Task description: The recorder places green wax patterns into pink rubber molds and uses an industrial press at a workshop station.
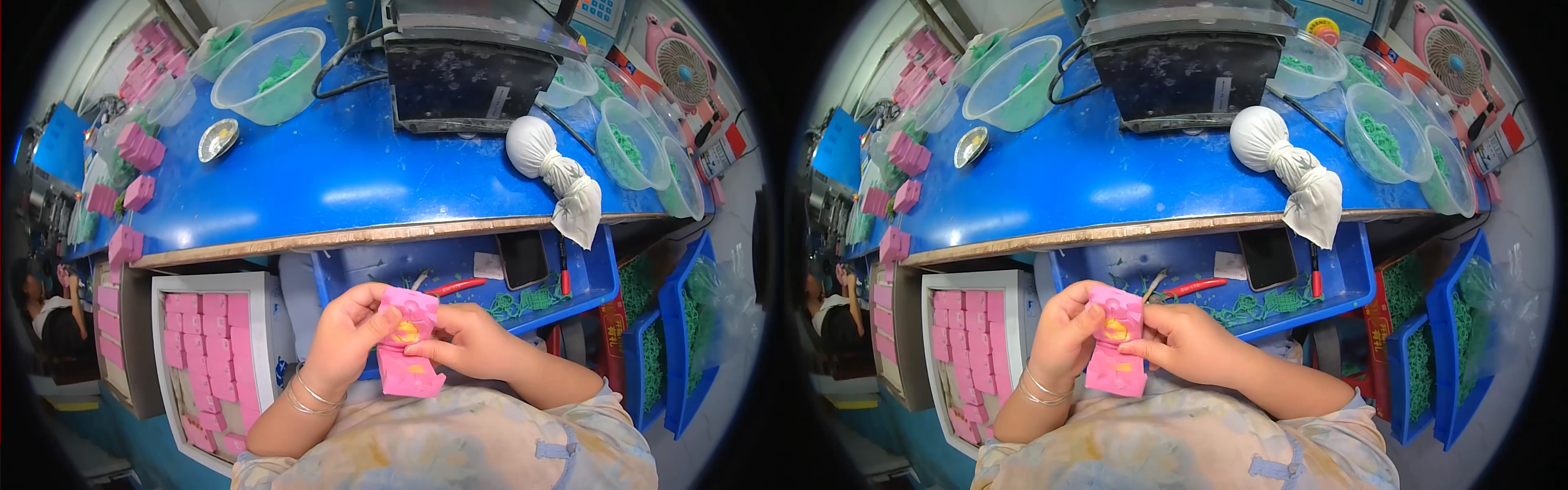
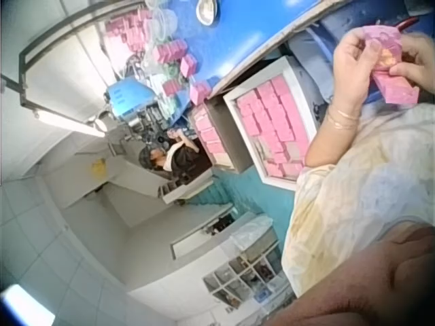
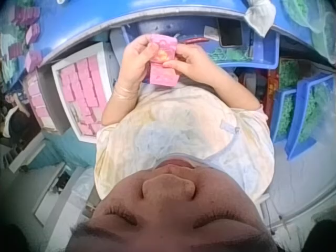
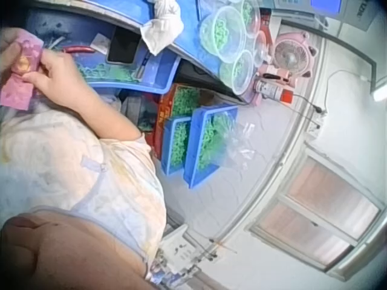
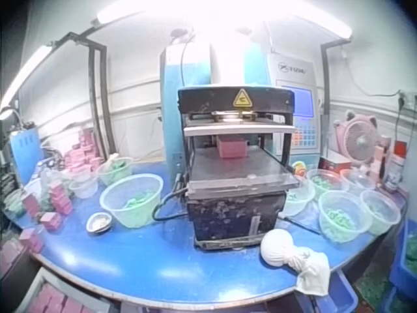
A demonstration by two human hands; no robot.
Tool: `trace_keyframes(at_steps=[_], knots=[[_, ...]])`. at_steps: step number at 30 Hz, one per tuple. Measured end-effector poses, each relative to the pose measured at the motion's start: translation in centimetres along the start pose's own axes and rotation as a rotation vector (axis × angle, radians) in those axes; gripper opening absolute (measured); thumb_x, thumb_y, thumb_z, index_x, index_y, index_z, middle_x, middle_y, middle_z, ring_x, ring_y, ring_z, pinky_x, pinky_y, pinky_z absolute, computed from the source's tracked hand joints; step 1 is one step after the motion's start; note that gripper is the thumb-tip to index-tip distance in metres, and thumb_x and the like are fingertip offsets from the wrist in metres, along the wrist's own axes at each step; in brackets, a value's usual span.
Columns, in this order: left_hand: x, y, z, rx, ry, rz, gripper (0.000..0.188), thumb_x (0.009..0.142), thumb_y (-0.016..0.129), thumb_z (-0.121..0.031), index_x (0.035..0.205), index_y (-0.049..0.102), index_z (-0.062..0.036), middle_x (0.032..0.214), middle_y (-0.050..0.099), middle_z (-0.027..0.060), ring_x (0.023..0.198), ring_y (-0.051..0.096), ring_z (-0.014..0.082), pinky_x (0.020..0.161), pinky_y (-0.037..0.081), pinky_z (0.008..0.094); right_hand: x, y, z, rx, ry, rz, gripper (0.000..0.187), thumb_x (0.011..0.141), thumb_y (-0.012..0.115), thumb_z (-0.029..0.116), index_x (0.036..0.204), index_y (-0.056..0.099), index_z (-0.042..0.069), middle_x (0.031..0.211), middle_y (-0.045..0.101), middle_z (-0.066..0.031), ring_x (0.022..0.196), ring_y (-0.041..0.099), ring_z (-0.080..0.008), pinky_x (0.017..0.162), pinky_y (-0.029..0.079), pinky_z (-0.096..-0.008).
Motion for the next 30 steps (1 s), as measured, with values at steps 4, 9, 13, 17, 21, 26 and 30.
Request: trace_keyframes(at_steps=[4, 9, 13, 17, 21, 26, 30], knots=[[-0.4, 1.0, -0.2, 0.058, 0.077, 0.083, 0.023, 0.086, 0.057, -0.003, 0.107, 0.055, 0.0049, 0.116, 0.05, 0.0122, 0.102, 0.052, 0.0139, 0.086, 0.044, 0.0273, -0.1, -1.6, 0.8, -0.27, -0.221, -0.084, 0.026, 0.079, 0.069, 0.017, 0.098, 0.059, 0.002, 0.07, 0.055, -0.0044, 0.057, 0.051, -0.0137, 0.053, 0.042, -0.0265], [-0.7, 1.3, -1.7, 0.307, 0.273, 0.067, 0.029, 0.086, 0.052, 0.002, 0.116, 0.052, 0.0047, 0.128, 0.041, 0.0136, 0.113, 0.046, 0.0169, 0.093, 0.041, 0.0298, -0.7, -2.9, 3.6, -0.195, -0.431, -0.278, 0.028, 0.076, 0.07, 0.01, 0.1, 0.058, 0.001, 0.092, 0.054, -0.0069, 0.069, 0.052, -0.0116, 0.056, 0.043, -0.0235], [-1.1, 3.1, -2.0, 0.269, 0.243, 0.172, 0.044, 0.087, 0.049, 0.004, 0.13, 0.041, 0.0003, 0.135, 0.038, 0.0141, 0.123, 0.04, 0.0191, 0.099, 0.037, 0.0321, -1.0, -3.2, 3.3, -0.153, -0.414, -0.293, 0.025, 0.077, 0.068, 0.005, 0.099, 0.057, 0.0, 0.087, 0.055, -0.006, 0.07, 0.053, -0.0088, 0.057, 0.043, -0.0206], [-1.2, 3.3, -1.0, 0.15, 0.123, 0.206, 0.05, 0.089, 0.043, 0.004, 0.136, 0.031, -0.001, 0.133, 0.041, 0.0145, 0.122, 0.042, 0.0198, 0.1, 0.037, 0.0338, -1.5, -4.4, 1.6, 0.233, -0.357, -0.454, 0.023, 0.08, 0.064, 0.002, 0.1, 0.054, 0.0, 0.087, 0.056, -0.0043, 0.075, 0.054, -0.0077, 0.063, 0.045, -0.0211], [-0.7, 2.2, -0.5, -0.056, 0.041, -0.001, 0.052, 0.089, 0.045, -0.011, 0.137, 0.027, -0.001, 0.13, 0.045, 0.0164, 0.117, 0.048, 0.0266, 0.097, 0.042, 0.0386, -1.6, -3.3, 4.7, -0.016, -0.49, -0.279, 0.033, 0.078, 0.066, 0.003, 0.108, 0.054, -0.001, 0.094, 0.055, -0.0094, 0.078, 0.056, -0.0135, 0.066, 0.047, -0.0247], [-1.2, 3.0, -0.5, 0.065, 0.13, 0.162, 0.056, 0.086, 0.052, -0.003, 0.137, 0.028, -0.0008, 0.131, 0.042, 0.0138, 0.117, 0.045, 0.0194, 0.097, 0.039, 0.0334, -1.5, -3.5, 4.1, -0.078, -0.386, -0.327, 0.029, 0.075, 0.07, 0.005, 0.098, 0.053, -0.001, 0.09, 0.055, -0.0079, 0.074, 0.054, -0.0116, 0.064, 0.047, -0.0239], [-1.2, 2.4, -0.7, 0.281, 0.173, 0.08, 0.052, 0.081, 0.063, -0.001, 0.129, 0.042, -0.001, 0.122, 0.05, 0.0101, 0.11, 0.049, 0.0153, 0.093, 0.041, 0.0291, -1.2, -3.4, 3.0, 0.077, -0.313, -0.322, 0.028, 0.076, 0.071, 0.007, 0.094, 0.051, 0.001, 0.088, 0.054, -0.006, 0.072, 0.052, -0.0086, 0.062, 0.045, -0.0221]])
Point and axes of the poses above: each hand's wrist, its own x-axis towards the middle knuckle, its own y-axis out of the palm, z = x × y, the point moved 9 cm from there along x, towards the middle knuckle
